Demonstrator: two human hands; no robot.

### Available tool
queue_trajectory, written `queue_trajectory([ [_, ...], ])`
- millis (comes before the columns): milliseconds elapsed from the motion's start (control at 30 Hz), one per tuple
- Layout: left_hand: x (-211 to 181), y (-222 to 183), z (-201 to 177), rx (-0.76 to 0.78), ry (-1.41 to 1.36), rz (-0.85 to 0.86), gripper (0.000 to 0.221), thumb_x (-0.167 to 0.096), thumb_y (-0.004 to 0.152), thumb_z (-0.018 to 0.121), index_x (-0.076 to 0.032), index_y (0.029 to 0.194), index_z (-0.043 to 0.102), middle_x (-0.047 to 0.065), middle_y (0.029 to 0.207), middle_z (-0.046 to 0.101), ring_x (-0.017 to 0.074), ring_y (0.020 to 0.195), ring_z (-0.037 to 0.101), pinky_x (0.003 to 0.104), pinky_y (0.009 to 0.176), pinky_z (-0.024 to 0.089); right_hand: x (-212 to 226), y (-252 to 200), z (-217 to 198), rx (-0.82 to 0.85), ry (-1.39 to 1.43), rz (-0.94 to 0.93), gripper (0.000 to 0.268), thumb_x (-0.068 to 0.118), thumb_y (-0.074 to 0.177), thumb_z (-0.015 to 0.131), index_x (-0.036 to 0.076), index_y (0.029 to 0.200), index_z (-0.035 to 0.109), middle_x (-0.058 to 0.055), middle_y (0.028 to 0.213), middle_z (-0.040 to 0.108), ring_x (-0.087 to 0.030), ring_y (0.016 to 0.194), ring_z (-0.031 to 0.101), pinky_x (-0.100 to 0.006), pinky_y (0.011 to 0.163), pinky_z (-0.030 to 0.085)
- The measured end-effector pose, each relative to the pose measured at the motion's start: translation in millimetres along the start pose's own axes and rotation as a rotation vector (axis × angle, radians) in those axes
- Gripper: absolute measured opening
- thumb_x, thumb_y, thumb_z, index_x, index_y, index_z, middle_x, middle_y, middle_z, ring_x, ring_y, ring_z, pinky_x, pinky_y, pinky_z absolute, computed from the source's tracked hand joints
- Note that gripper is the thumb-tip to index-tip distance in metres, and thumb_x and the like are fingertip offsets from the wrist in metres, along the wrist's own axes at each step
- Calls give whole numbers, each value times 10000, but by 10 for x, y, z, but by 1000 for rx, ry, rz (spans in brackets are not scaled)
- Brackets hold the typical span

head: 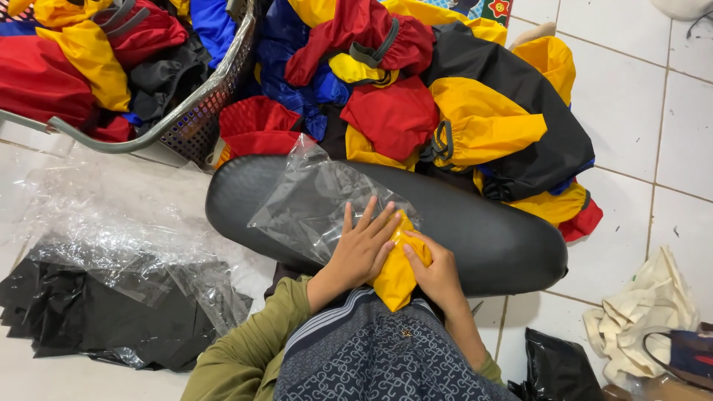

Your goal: Folding fabric covers, cleaning them with a foam block, trimming excess threads with scissors, and packing them into plastic bags and mailers.

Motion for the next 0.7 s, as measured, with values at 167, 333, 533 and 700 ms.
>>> queue_trajectory([
  [167, 90, -11, 87, -67, 88, 49, 522, -340, 1092, 394, -87, 1541, 469, 165, 1596, 447, 424, 1540, 253, 692, 1191, 47, 116, 69, 45, -138, -1, -73, 574, 284, 906, 762, 82, 1389, 526, -244, 1325, 648, -428, 1045, 703, -474, 798, 617],
  [333, -68, -32, -16, -134, 35, 97, 554, -369, 1075, 440, -66, 1538, 467, 201, 1586, 453, 434, 1530, 281, 642, 1209, 91, 230, -134, -128, -474, -307, -324, 482, 355, 942, 760, 57, 1242, 528, -152, 1313, 583, -312, 968, 726, -321, 651, 633],
  [533, -95, -83, 21, 18, 115, 119, 650, -456, 1104, 292, -20, 1582, 355, 187, 1656, 335, 403, 1565, 203, 615, 1245, 102, -20, -326, -63, 106, -287, -399, 277, 118, 909, 711, 43, 1172, 751, -120, 1164, 700, -253, 1038, 691, -372, 929, 561],
  [700, -106, -53, 84, 34, 76, 137, 779, -580, 1024, 334, -34, 1580, 362, 191, 1658, 328, 419, 1546, 258, 620, 1238, 131, -156, -164, 282, 195, -331, -617, 222, 151, 985, 534, 31, 1123, 661, -100, 1116, 665, -310, 999, 609, -441, 808, 506],
])
Point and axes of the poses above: each hand's wrist, its own y-axis towards the middle knuckle, its own z-axis out of the palm, x = y × z, the point moved 3 cm from there along y, towards the middle knuckle
